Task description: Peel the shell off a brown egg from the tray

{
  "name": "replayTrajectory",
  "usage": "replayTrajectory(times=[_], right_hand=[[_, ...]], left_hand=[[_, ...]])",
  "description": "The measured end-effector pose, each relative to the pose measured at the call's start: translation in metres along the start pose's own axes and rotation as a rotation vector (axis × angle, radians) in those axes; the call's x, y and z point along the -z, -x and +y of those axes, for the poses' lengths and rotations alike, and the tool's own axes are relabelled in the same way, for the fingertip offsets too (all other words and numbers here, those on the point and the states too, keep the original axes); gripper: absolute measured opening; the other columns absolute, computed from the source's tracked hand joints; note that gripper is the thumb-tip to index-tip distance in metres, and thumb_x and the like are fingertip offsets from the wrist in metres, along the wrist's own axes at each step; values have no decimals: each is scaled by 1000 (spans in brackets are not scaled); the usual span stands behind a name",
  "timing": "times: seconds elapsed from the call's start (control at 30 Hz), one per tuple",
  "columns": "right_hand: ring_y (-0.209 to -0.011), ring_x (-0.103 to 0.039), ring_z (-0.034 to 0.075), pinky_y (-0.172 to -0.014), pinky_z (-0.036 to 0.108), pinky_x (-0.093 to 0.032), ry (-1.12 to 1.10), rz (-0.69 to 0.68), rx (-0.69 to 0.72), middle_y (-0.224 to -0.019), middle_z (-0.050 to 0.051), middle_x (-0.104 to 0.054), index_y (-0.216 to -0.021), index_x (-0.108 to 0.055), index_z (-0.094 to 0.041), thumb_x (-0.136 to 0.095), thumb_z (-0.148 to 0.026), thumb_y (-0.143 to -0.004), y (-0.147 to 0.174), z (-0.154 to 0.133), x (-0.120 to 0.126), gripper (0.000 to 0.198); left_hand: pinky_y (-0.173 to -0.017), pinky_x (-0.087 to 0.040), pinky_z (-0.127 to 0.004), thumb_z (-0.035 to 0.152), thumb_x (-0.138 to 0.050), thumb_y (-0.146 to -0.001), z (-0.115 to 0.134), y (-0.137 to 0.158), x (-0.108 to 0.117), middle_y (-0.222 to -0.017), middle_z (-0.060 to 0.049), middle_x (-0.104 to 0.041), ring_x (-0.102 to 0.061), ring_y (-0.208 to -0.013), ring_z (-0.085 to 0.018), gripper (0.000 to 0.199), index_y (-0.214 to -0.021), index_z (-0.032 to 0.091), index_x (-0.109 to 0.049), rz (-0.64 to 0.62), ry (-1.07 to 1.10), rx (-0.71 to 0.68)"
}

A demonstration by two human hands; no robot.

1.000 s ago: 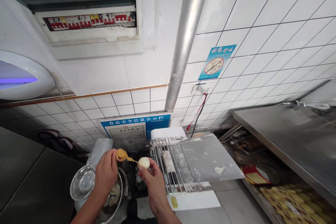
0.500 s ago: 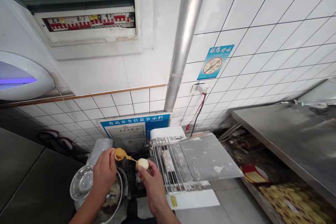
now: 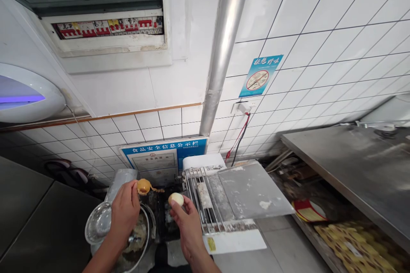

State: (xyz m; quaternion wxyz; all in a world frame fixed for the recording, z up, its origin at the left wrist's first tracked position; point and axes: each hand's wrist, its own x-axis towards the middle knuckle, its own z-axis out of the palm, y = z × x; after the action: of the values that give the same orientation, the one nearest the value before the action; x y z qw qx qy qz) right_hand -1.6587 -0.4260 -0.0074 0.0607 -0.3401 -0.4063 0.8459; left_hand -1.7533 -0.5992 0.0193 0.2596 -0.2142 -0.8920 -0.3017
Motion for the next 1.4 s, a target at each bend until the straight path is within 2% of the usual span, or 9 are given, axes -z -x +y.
replayTrajectory(times=[0.17, 0.23, 0.4, 0.57, 0.63, 0.7, 0.83, 1.03, 1.4], right_hand=[[-123, -60, 25, -97, 31, -55, 13, 10, -19, -125, 7, -70, -115, -69, -21, -94, -52, -63, 3, -3, 1, 66], [-126, -59, 25, -95, 30, -55, 16, 11, -31, -130, 6, -69, -122, -67, -23, -94, -52, -63, 3, -2, 2, 71], [-113, -60, 19, -79, 23, -51, 10, -9, -34, -128, 4, -70, -128, -66, -25, -95, -51, -63, 1, 2, 4, 76], [-104, -60, 17, -87, 26, -53, -75, -47, -18, -116, 4, -72, -115, -71, -21, -97, -46, -64, 5, -1, 2, 62], [-101, -61, 16, -87, 27, -53, -90, -60, -17, -112, 3, -71, -113, -71, -21, -96, -46, -66, 8, -4, 1, 58], [-99, -61, 16, -85, 27, -53, -91, -70, -26, -110, 2, -70, -113, -70, -22, -95, -46, -67, 10, -5, 1, 58], [-104, -62, 19, -84, 28, -53, -66, -113, -49, -119, 4, -70, -119, -68, -24, -93, -50, -69, 14, -6, -1, 62], [-101, -60, 16, -86, 27, -52, -61, -193, -35, -118, 3, -70, -117, -71, -25, -92, -47, -73, 24, -9, -8, 54], [-106, -60, 21, -92, 34, -52, 9, -164, 16, -110, 5, -72, -107, -73, -24, -92, -47, -70, 26, -7, -12, 48]], left_hand=[[-86, -50, -36, 23, -45, -107, -9, -1, 0, -103, -7, -71, -65, -98, -23, 19, -114, 18, -61, -75, -33, -10], [-88, -50, -38, 24, -41, -107, -10, 1, -5, -100, -7, -71, -65, -98, -24, 23, -110, 18, -63, -202, -73, 0], [-92, -50, -44, 16, -28, -106, -8, 15, -26, -99, -10, -69, -65, -101, -28, 39, -103, 16, -67, -658, -156, 34], [-95, -54, -40, 19, -55, -98, -9, 26, -31, -109, -8, -72, -69, -105, -27, 30, -123, 24, -70, -869, -13, -60], [-95, -56, -40, 21, -53, -100, -6, 24, -25, -110, -8, -72, -70, -104, -25, 29, -122, 25, -71, -838, 106, -56], [-96, -56, -41, 28, -48, -104, 0, 18, -17, -111, -9, -71, -68, -105, -24, 29, -120, 24, -72, -707, 249, -35], [-102, -56, -42, 34, -53, -104, 16, 5, -2, -129, -10, -65, -62, -118, -23, 36, -138, 27, -59, -544, 429, -121], [-101, -57, -42, 27, -57, -102, 25, 1, 4, -127, -7, -68, -63, -116, -22, 39, -140, 29, -57, -497, 412, -252], [-97, -60, -36, 16, -59, -99, 26, 7, 1, -121, -5, -72, -67, -110, -18, 44, -142, 27, -57, -366, 403, -338]])
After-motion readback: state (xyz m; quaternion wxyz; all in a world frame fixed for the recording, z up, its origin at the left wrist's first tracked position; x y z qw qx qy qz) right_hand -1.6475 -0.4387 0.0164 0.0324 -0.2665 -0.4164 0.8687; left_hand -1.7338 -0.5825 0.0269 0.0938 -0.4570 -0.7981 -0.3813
